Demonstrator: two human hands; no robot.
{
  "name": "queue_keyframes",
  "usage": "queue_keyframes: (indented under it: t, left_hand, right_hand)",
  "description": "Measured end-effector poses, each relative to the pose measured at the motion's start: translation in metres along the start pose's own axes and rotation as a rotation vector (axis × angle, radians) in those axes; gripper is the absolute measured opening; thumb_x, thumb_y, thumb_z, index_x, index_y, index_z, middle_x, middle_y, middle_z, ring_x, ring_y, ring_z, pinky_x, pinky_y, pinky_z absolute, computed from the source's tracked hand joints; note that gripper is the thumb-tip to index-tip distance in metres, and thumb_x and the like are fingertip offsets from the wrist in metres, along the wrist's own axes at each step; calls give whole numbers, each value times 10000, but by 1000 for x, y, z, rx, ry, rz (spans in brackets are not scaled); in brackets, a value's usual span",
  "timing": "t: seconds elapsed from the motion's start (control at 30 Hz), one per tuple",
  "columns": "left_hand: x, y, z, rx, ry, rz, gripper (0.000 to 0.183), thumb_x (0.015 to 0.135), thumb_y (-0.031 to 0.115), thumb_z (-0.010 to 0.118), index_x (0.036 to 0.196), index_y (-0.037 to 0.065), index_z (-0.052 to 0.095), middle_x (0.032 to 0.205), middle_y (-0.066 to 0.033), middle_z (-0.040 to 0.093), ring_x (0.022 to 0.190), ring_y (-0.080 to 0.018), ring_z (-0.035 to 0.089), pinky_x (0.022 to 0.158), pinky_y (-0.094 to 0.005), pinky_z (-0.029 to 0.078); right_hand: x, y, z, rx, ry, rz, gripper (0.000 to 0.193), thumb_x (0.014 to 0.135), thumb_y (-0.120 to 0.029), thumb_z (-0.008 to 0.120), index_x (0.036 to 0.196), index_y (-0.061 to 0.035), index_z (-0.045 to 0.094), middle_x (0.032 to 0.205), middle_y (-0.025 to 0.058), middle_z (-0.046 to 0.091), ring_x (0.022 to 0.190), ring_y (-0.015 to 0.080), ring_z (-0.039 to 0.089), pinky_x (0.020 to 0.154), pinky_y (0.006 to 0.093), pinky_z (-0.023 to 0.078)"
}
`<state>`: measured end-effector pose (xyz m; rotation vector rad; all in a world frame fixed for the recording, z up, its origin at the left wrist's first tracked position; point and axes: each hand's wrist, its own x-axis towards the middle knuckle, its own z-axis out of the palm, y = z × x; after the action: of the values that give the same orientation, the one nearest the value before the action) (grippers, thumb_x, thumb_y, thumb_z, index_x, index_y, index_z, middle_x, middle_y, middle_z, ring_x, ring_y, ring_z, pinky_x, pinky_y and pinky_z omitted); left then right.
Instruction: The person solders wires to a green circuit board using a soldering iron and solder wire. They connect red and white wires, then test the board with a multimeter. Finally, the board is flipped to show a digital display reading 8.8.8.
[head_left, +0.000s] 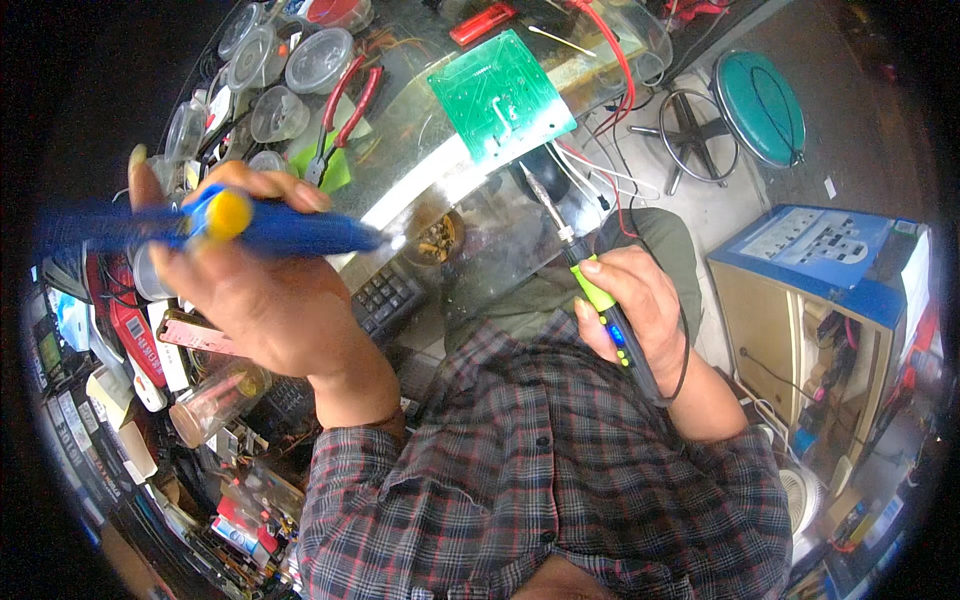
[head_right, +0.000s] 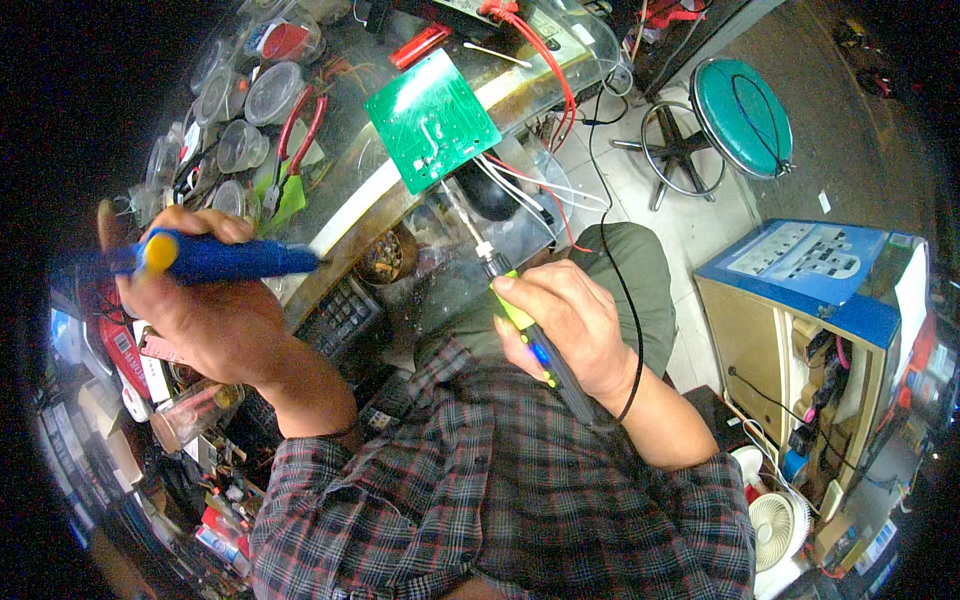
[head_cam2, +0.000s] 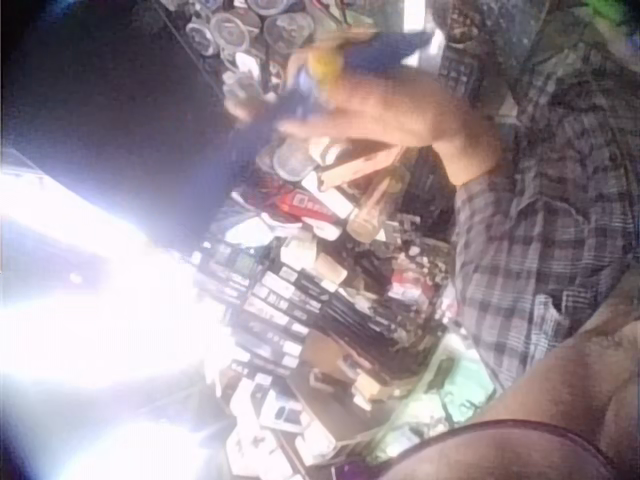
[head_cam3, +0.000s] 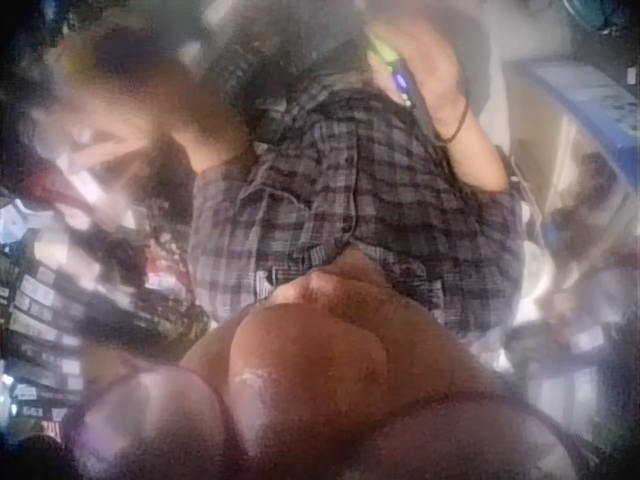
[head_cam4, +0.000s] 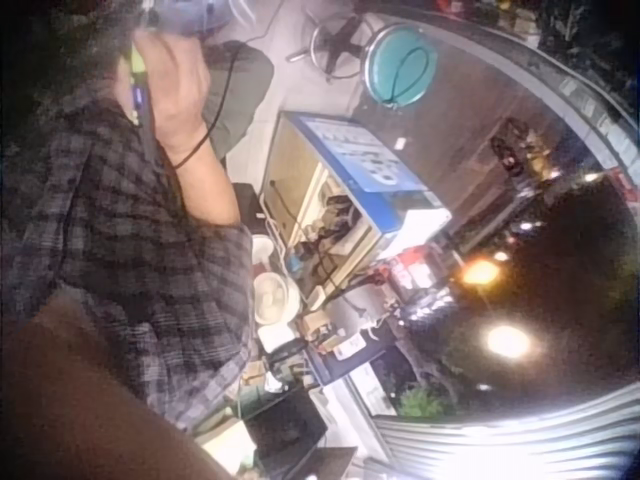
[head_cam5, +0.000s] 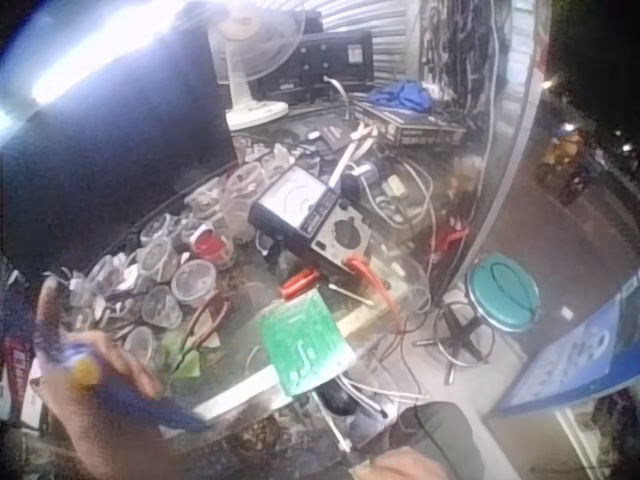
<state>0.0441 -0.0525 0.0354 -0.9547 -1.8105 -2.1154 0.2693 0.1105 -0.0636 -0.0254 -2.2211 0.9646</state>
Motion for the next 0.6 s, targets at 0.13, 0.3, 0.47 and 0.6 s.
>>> queue_keyframes:
  t: [0.13,0.3,0.47,0.6]
  left_hand:
    - [-9,-13,9,302,0,-16,587,1133,239,556,1639,35,339,1170,-150,662,872,-186,631,797,-317,533]
    - [-6,-23,12,349,-76,-28,582,1117,167,567,1640,13,364,1215,-90,614,916,-121,579,821,-257,471]
    - [-3,-19,11,287,39,-44,661,1106,180,557,1678,33,261,1356,-146,597,974,-173,598,891,-331,517]
    - [4,-23,-3,47,98,24,695,1120,290,533,1685,78,188,1235,-188,627,966,-237,632,881,-382,547]
  right_hand:
    - [7,5,-1,6,-2,-12,544,765,0,852,1278,-18,670,992,132,687,800,295,705,697,374,587]
    - [20,10,-1,15,1,-1,538,754,-5,858,1261,-9,678,1002,134,698,800,290,710,697,375,590]
    - [31,9,6,18,-4,-19,520,722,15,865,1215,-13,702,964,123,704,767,274,708,668,354,585]
    - [34,6,10,9,-2,3,531,712,22,865,1216,-17,702,967,126,705,774,279,708,675,357,586]
